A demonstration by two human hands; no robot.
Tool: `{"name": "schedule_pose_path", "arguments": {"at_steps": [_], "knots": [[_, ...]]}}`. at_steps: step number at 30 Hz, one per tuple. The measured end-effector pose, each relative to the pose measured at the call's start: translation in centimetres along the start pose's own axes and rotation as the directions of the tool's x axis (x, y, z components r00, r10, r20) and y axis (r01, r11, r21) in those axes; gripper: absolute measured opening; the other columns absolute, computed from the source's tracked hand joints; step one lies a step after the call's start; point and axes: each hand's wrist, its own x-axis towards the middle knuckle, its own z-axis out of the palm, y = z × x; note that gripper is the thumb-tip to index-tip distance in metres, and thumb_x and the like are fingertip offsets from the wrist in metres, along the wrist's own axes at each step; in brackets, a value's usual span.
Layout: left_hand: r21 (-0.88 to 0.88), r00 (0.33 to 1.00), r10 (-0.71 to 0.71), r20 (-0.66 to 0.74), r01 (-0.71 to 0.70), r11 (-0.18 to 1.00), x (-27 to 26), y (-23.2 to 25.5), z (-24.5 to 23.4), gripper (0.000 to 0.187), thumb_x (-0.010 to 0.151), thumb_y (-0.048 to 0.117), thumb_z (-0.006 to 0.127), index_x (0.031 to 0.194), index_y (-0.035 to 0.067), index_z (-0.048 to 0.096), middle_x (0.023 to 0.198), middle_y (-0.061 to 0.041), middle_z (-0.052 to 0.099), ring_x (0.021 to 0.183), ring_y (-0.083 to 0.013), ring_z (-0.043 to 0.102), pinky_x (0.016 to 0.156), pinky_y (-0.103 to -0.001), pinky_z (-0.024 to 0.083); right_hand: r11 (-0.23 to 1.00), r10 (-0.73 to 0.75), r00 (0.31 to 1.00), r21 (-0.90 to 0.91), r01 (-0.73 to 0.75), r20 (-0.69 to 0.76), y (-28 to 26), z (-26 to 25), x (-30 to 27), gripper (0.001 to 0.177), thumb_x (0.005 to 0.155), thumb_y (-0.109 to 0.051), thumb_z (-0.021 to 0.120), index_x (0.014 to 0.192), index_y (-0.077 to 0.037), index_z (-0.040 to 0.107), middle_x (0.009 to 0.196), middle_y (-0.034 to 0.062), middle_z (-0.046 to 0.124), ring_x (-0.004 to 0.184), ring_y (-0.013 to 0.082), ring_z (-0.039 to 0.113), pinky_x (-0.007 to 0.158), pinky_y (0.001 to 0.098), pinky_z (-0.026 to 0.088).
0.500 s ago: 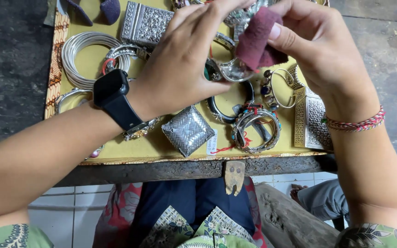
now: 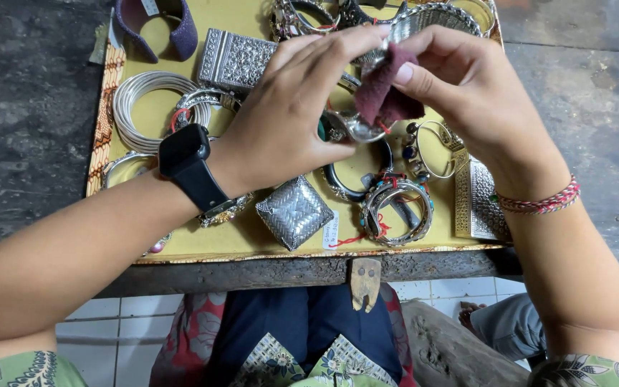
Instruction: Cleaning and polishing a silver bracelet using a small cloth at a jewelry workshop bench.
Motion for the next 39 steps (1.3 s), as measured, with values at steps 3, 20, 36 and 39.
{"name": "schedule_pose_path", "arguments": {"at_steps": [3,20,36,39], "knots": [[0.014,1.000,0.019,0.003,-0.019,1.000,0.1,0.1,0.0,0.110,0.074,0.022,0.109,0.152,0.009,0.033,0.158,-0.014,0.052,0.146,-0.0358,0.057,0.127,-0.048,0.034,1.000,0.009,1.000,0.002,-0.009,-0.022,0.1,0.0,0.1,0.021,0.101,-0.031,0.068,0.104,-0.012,0.060,0.091,-0.0024,0.066,0.077,0.0038,0.061,0.071,0.0157,0.051],[-0.151,0.999,-0.016,-0.042,0.009,0.989,0.3,0.1,-0.5,0.085,0.097,0.038,0.094,0.152,0.009,0.036,0.156,-0.010,0.051,0.143,-0.0341,0.058,0.121,-0.045,0.043,0.987,0.005,0.998,0.158,0.005,-0.057,1.1,-0.6,0.4,0.029,0.099,-0.038,0.069,0.097,-0.011,0.059,0.079,-0.0019,0.060,0.070,0.0056,0.058,0.069,0.0168,0.049],[-0.239,0.997,-0.020,-0.076,0.001,0.971,0.5,0.3,-0.7,0.088,0.094,0.024,0.097,0.152,0.009,0.033,0.159,-0.018,0.049,0.151,-0.0370,0.054,0.130,-0.045,0.043,0.975,-0.007,0.999,0.223,-0.001,0.035,0.9,-0.7,0.6,0.022,0.096,-0.025,0.072,0.108,-0.010,0.061,0.096,0.0012,0.064,0.081,0.0095,0.063,0.078,0.0203,0.054],[-0.291,0.995,-0.035,-0.092,0.007,0.957,0.5,0.4,-1.0,0.087,0.095,0.018,0.098,0.152,0.008,0.032,0.163,-0.019,0.045,0.156,-0.0365,0.049,0.135,-0.043,0.040,0.975,-0.029,0.995,0.221,0.007,0.096,0.3,-0.5,0.6,0.036,0.091,-0.017,0.073,0.123,-0.005,0.061,0.117,0.0083,0.068,0.099,0.0164,0.068,0.093,0.0277,0.060]]}}
